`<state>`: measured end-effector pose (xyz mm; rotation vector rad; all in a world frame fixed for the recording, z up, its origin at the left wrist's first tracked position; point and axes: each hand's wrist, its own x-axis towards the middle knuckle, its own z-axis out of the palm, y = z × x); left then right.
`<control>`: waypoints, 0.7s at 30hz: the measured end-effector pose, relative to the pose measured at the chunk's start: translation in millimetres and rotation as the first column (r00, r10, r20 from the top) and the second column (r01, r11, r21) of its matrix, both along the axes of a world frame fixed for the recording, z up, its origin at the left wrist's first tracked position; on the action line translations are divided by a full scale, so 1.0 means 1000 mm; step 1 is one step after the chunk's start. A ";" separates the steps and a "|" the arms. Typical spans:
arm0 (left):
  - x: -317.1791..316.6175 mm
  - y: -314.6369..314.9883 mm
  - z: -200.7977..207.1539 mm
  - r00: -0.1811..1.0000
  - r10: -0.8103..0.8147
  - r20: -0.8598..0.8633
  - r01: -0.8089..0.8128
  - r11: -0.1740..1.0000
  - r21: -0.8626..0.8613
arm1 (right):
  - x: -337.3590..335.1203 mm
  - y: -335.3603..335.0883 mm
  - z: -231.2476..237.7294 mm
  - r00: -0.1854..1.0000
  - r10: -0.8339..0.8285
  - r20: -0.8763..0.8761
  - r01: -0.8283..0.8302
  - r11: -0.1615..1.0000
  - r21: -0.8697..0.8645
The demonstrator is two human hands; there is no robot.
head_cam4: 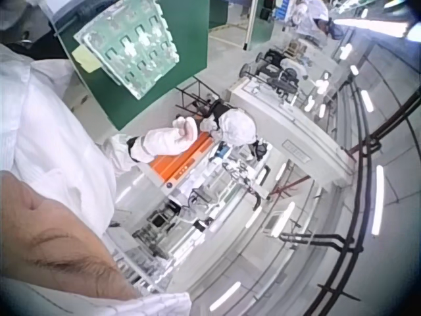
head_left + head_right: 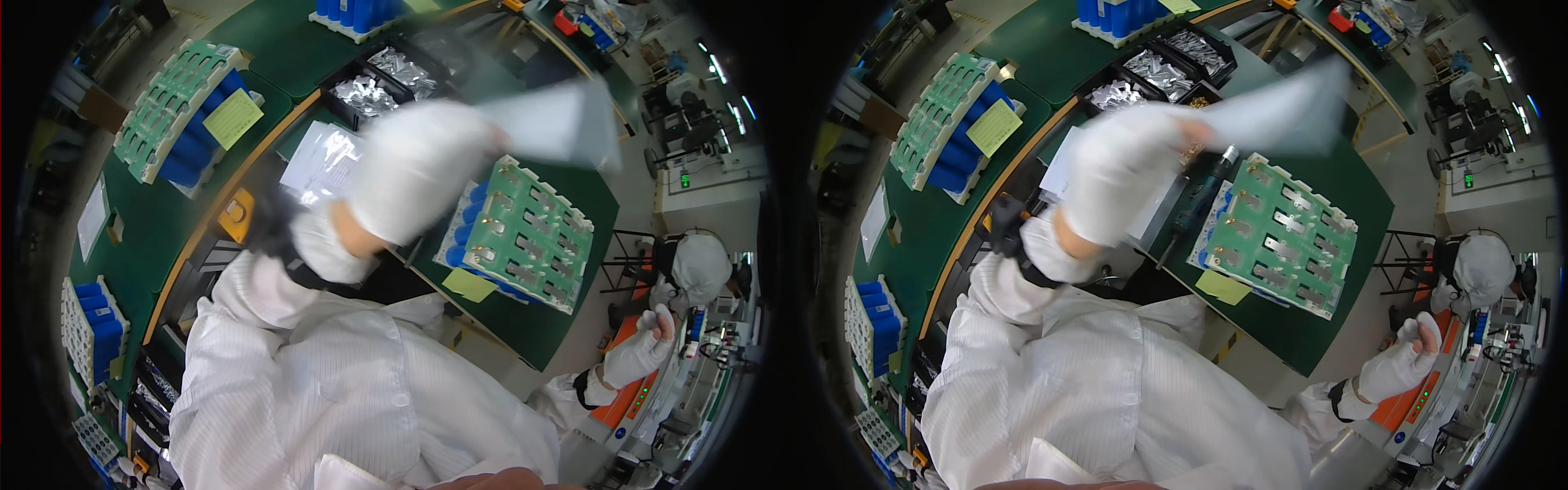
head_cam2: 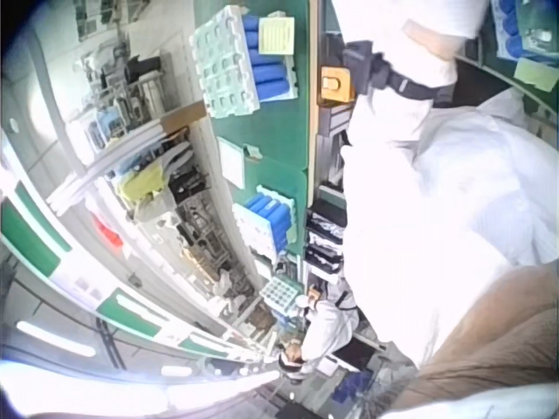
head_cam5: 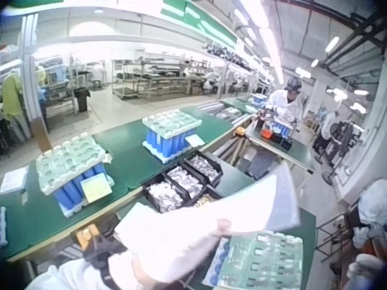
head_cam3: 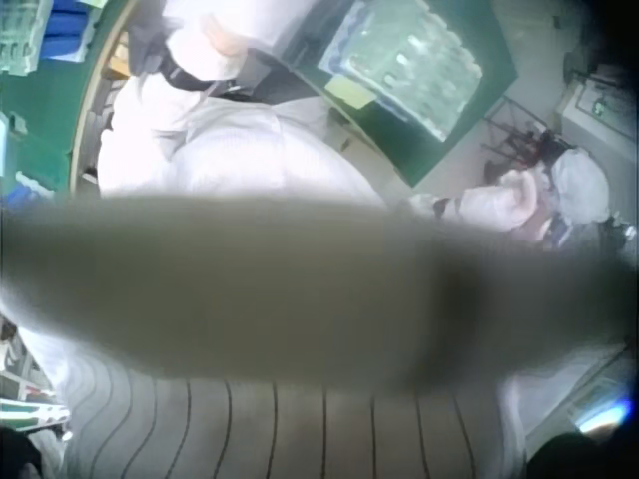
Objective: Assembling electronic components onto battery modules using a power screwdriver.
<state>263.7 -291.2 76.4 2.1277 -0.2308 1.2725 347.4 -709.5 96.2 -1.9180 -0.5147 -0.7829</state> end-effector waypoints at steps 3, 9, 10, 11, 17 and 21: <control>0.021 -0.069 0.005 0.977 -0.114 -0.179 0.149 0.969 0.199 | -0.005 0.004 0.033 0.986 0.086 0.142 -0.100 0.991 0.094; 0.027 -0.159 -0.066 0.860 -0.215 -0.463 0.389 0.864 0.320 | -0.013 0.085 0.108 0.642 0.686 0.344 -0.715 0.697 -0.055; 0.021 -0.159 -0.064 0.855 -0.268 -0.445 0.416 0.865 0.280 | -0.011 0.104 0.110 0.662 0.684 0.307 -0.674 0.722 -0.155; 0.019 -0.158 -0.060 0.752 -0.367 -0.547 0.529 0.831 0.170 | -0.010 0.123 0.114 0.680 0.680 0.275 -0.627 0.733 -0.264; -0.031 -0.085 -0.037 0.815 -0.451 -0.364 0.506 0.860 0.069 | 0.037 0.279 0.054 0.736 0.650 -0.192 -0.610 0.513 -0.604; -0.072 -0.010 -0.055 0.908 -0.154 -0.389 0.115 0.986 -0.122 | 0.080 0.290 -0.043 0.708 0.623 -0.332 -0.591 0.265 -0.762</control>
